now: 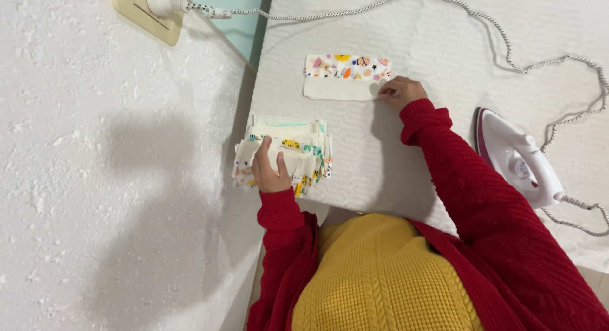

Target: Ironing small pieces of patterned fabric on an ironing board.

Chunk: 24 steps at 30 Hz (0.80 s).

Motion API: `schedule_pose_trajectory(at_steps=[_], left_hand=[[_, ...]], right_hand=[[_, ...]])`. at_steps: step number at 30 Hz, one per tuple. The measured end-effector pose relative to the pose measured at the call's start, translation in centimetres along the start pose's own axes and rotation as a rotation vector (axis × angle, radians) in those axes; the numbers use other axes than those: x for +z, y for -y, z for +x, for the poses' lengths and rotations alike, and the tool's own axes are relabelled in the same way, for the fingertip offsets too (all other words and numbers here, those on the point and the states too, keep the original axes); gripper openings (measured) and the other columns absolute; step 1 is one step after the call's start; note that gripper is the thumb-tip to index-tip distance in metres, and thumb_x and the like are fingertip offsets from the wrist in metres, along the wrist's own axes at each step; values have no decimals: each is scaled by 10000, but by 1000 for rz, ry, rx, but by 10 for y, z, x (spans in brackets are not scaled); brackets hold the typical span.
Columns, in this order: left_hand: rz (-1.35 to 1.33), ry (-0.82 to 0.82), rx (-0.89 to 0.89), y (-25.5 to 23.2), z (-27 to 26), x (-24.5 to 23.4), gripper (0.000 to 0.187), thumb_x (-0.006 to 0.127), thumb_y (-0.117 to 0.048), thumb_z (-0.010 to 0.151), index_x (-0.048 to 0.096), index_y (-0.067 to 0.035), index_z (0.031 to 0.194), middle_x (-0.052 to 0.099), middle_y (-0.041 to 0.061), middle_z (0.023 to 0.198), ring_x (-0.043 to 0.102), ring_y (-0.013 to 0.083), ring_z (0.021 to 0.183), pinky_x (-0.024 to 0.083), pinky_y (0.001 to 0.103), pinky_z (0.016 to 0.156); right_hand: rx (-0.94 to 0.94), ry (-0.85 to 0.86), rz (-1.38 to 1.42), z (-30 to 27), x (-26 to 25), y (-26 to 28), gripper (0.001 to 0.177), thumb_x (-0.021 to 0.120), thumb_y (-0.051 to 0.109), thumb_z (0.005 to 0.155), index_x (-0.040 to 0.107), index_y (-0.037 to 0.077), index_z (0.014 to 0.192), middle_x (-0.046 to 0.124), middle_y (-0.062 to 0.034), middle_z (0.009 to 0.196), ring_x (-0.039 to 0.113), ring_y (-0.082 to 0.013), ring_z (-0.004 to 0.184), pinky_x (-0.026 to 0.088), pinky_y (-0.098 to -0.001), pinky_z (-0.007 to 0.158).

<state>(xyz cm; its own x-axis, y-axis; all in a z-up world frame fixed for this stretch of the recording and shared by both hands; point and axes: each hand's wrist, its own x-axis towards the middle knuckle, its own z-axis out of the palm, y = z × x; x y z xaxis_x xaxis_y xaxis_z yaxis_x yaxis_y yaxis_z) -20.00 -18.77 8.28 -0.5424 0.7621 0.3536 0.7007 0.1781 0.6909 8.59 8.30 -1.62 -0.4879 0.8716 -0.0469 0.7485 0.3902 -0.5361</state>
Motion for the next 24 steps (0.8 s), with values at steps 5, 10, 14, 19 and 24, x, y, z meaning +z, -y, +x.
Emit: schedule_pose_trajectory(at_steps=[5,10,14,19,24], left_hand=[[13,186,110,-24,12,34,418,670,-152,986,575,-100,1390,635,111,1394,602,266,1305,465,416,1140],[-68,335,305,-75,51,75,474,706,-181,953,571,-85,1397,570,98,1460,538,272,1378,439,424,1183],[14,349,548,-111,73,93,581,765,-209,809,588,-4,1322,562,171,1406,506,374,1338,262,527,1157],[91,717,559,-99,49,103,96,769,-165,876,711,-124,942,740,14,1042,710,180,1085,279,571,1248],[-598,1125,239,-106,8,106,126,709,-137,937,644,-44,994,730,64,932,733,179,902,600,345,843]], right_hand=[[-152,-91,63,-5,-27,29,91,824,188,854,785,153,929,760,-19,1026,670,-225,951,586,-359,829],[-270,-185,41,-30,-75,84,87,800,138,879,768,119,958,771,-17,1000,656,-251,951,586,-382,826],[-142,-60,277,-68,-106,105,113,691,152,977,679,85,1067,762,-52,970,727,-195,787,614,-340,696],[-65,-80,383,-138,-140,73,139,614,149,1042,589,27,1105,765,-97,890,760,-162,748,626,-309,659],[402,107,276,-182,-169,59,171,607,190,1008,620,58,1116,767,-122,818,737,-219,588,619,-360,550]])
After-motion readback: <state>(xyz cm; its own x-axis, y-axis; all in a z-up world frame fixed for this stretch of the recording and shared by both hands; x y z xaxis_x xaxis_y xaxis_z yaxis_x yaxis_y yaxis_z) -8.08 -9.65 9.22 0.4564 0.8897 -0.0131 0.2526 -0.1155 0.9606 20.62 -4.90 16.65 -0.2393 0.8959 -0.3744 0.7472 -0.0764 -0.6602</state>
